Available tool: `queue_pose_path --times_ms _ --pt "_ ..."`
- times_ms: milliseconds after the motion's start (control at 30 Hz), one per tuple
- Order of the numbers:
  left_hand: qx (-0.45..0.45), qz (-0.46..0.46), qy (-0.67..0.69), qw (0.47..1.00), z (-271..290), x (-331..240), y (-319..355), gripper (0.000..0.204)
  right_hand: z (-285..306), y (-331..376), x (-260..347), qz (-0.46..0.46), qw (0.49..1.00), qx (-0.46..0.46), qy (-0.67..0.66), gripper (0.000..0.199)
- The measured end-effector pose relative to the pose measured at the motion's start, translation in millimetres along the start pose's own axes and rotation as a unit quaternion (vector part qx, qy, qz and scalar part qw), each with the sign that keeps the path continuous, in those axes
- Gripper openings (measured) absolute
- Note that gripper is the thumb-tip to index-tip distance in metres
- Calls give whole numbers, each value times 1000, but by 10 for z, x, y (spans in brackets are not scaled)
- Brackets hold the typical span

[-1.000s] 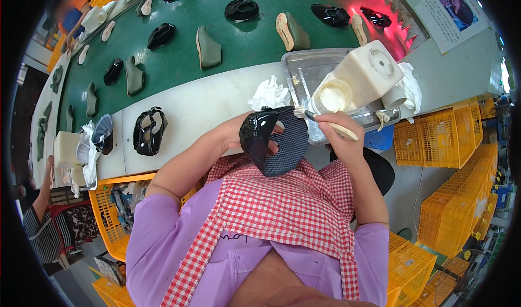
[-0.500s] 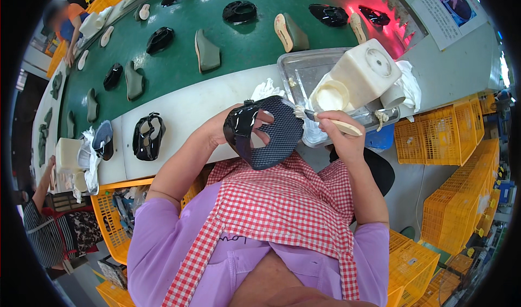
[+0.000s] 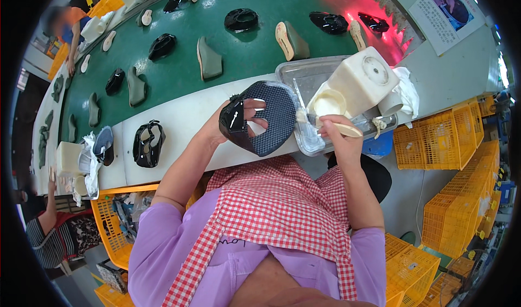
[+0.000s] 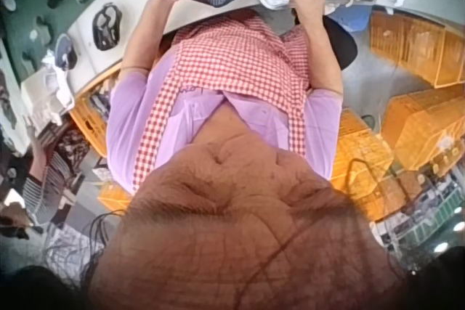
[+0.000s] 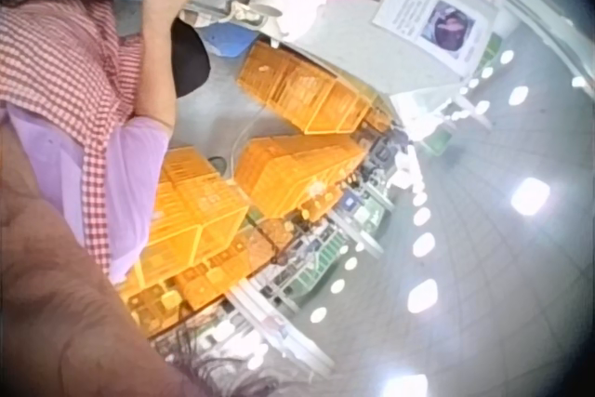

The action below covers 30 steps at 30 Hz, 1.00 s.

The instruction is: Applying white adhesive glue to the interior and edges of shoe components using a brush on a manufacturing line.

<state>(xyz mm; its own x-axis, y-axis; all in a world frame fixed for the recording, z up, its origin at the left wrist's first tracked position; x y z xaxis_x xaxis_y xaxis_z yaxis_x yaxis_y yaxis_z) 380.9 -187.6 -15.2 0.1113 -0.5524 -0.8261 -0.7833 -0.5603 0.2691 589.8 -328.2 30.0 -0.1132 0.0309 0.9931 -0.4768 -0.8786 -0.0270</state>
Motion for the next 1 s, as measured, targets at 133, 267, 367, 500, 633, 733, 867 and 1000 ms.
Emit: queue_pose_path --times_ms 133,267,367,500,633,733,867,1000 --pt "12 17 -17 1000 -30 49 -42 52 2 -61 74 18 999 -33 -26 17" --pt "-5 -24 5 1000 -90 -14 -50 57 -35 -30 -45 -4 1000 -17 -21 18" --pt "-46 -82 18 995 -41 -81 -57 47 -85 2 -97 -31 999 1 -35 18" --pt "-45 -103 16 994 -31 -49 -114 48 -158 15 -75 -23 999 26 -23 14" --pt "-32 -148 61 987 -82 -115 -159 54 -201 37 -45 -15 999 45 -8 13" --pt "-26 -165 66 984 -84 -148 -161 67 -222 47 -6 3 999 50 -4 13" --pt "-58 -232 -38 970 -160 -326 -72 70 -218 33 45 68 996 46 32 11" --pt "-18 -302 -8 953 -291 -424 22 64 -259 37 320 214 965 7 155 9"
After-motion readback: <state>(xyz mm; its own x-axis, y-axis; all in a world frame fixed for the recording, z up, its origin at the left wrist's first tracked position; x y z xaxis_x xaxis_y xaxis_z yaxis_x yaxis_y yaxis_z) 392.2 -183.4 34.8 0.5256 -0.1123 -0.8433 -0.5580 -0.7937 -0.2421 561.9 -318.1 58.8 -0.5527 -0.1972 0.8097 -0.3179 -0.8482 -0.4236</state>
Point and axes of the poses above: each hand's wrist, its own y-axis away from the middle knuckle, its own z-axis out of the back of the hand, x = y × z, the point moved 9 cm from there along -y, towards the middle knuckle, and after that the axes turned 3 degrees about y, right-handed, at the moved point
